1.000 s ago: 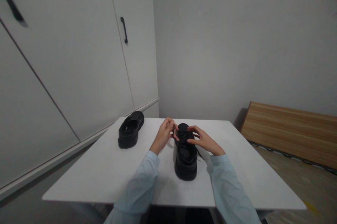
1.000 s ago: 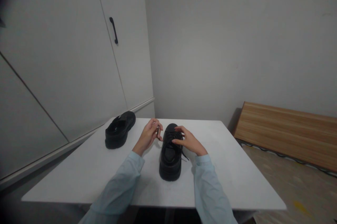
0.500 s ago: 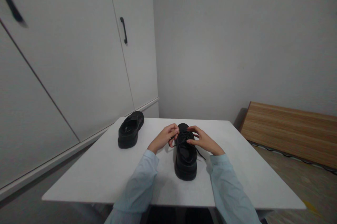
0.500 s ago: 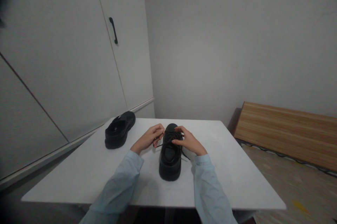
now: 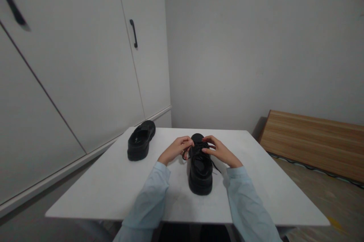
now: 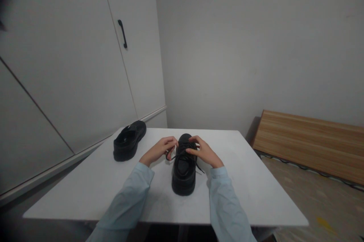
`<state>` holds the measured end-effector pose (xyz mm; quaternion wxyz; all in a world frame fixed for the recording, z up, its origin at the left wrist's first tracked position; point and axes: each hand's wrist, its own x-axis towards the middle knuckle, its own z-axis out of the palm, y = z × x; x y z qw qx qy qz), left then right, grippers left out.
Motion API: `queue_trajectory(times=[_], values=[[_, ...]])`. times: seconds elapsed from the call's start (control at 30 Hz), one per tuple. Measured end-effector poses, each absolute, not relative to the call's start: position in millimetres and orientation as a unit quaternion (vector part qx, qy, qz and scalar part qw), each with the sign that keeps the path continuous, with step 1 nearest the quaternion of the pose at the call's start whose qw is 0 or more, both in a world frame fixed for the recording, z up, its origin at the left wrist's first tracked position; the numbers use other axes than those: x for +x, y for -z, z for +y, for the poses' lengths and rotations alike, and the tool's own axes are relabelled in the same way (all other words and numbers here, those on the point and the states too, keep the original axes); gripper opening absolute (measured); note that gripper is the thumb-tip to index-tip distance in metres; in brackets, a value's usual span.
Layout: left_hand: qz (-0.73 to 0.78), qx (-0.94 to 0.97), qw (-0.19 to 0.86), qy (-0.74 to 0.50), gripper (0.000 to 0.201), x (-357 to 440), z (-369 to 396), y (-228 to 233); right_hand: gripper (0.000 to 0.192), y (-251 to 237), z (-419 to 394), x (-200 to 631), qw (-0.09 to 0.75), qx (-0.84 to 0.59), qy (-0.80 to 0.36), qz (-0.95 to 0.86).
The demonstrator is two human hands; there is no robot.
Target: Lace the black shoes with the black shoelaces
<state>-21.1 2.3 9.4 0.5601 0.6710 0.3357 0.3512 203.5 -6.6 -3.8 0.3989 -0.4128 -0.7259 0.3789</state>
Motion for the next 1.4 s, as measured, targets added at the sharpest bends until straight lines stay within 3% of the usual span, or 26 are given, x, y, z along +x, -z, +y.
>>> queue_trajectory(times=[0.13,0.53,1.03,1.4], values=[[0.379,0.638,0.515,-0.430,0.037,-18.3,6.9,-9.8,0.023,4.7,-0.8,202.9,0.442,-0.426,-0.331,-0.717],[0.441,0.712,0.305,-0.454,0.018,4.3,11.1,10.4,0.023,11.3,6.3,196.1,0.498,-0.492,-0.235,-0.674],[0.474,0.703,0.261,-0.461,0.008,17.6,17.3,20.5,0.017,20.8,10.2,196.7,0.497,-0.492,-0.221,-0.680],[0.518,0.680,0.288,-0.431,0.010,16.2,20.4,24.5,0.011,29.5,15.1,202.6,0.503,-0.508,-0.208,-0.667]])
